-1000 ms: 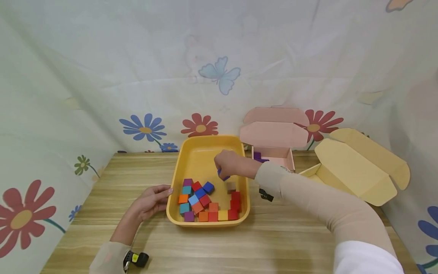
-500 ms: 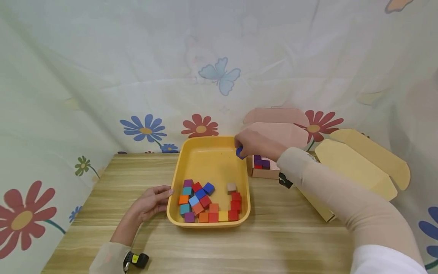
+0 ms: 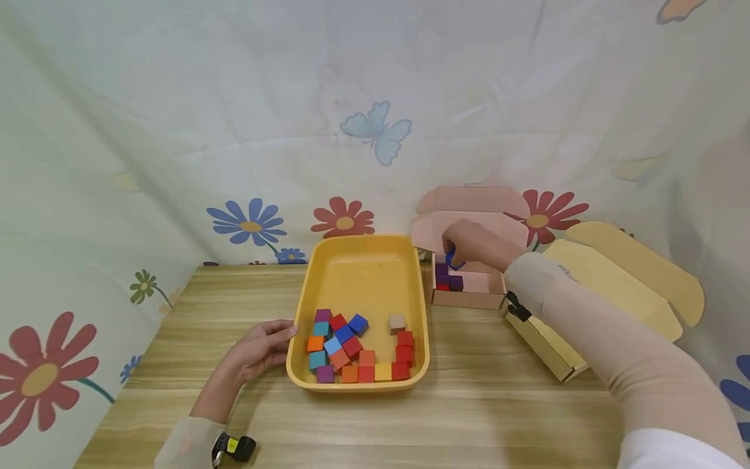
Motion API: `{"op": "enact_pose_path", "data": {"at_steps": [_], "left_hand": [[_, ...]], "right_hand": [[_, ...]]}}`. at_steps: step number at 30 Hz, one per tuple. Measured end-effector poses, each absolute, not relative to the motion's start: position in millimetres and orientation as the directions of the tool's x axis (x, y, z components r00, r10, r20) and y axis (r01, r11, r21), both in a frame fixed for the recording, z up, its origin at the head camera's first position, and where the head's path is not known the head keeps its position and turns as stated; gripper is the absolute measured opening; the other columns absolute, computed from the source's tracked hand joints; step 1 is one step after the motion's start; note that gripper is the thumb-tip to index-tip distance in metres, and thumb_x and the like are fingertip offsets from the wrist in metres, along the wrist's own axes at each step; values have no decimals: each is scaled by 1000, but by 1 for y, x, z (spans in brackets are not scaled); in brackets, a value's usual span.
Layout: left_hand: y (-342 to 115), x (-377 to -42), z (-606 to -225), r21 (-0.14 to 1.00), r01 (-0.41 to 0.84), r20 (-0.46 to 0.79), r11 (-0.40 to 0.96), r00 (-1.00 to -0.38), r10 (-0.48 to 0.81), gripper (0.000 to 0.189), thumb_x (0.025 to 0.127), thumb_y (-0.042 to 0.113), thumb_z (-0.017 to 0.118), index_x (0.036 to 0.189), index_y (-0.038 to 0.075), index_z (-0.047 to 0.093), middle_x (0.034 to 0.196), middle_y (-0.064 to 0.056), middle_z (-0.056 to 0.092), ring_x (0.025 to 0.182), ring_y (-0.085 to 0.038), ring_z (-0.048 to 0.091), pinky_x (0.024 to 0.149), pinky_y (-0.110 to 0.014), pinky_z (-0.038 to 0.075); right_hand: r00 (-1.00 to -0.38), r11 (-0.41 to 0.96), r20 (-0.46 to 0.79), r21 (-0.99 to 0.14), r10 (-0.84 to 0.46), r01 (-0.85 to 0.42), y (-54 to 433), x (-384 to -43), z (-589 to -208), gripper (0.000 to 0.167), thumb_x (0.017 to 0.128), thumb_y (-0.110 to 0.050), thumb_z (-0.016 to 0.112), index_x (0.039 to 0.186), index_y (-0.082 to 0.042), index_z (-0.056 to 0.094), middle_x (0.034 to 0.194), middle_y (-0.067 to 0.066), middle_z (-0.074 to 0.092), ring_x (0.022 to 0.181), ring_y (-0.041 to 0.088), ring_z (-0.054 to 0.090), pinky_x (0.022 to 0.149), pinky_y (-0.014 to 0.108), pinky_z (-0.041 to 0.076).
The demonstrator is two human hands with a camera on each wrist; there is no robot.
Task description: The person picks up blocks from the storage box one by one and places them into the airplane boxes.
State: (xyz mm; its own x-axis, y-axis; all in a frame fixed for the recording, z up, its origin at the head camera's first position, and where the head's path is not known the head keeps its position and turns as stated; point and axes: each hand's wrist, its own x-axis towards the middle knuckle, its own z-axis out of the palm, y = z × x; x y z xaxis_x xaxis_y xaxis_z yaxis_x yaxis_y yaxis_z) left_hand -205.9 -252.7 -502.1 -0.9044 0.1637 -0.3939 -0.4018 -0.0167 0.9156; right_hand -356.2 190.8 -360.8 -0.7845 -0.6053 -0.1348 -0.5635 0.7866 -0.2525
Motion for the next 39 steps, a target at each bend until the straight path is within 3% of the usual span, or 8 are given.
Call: {"op": "enact_pose_path", "data": {"at_steps": [7,15,22,29,39], "left_hand": [[-253,-206,-502,910,-413,-405,-26,-902,152,62,100,28,68,145,-8,44,122,-19,66,102,-25,70,89,-43,59],[-252,-206,-504,909,-414,-405,-43,-903,147,62,100,27,69,144,-9,45,123,-20,66,101,-26,70,88,-43,59],[-253,-206,-504,908,-418,-408,-39,-901,145,62,99,28,69,143,-8,46,122,-19,66,101,-25,70,88,-43,59],[-255,-206,-502,906,-422,-414,-39,-900,138,61,99,28,70,143,-7,48,125,-20,66,101,-25,70,88,-42,59],[-255,-205,-503,905,-423,-412,-50,-898,153,64,98,29,71,144,-7,46,126,-20,65,101,-25,70,90,-43,59]], "right_hand": [[-774,795,-187,-205,-605,-571,206,-367,-366,12,81,2,79,88,-7,74,80,0,66,73,19,56,69,33,55],[-782,832,-282,-182,-555,-525,215,-368,-376,17,81,6,78,92,-7,74,84,3,65,78,22,57,70,33,56],[-783,828,-269,-199,-561,-525,216,-367,-393,22,82,10,75,96,-5,69,89,8,64,82,23,55,73,33,53],[-791,852,-314,-192,-524,-488,209,-371,-404,31,81,8,78,108,0,66,99,13,65,87,25,56,82,40,56],[-780,869,-385,-169,-493,-466,211,-376,-414,27,82,1,81,105,-2,68,94,7,67,84,23,58,84,42,57]]}}
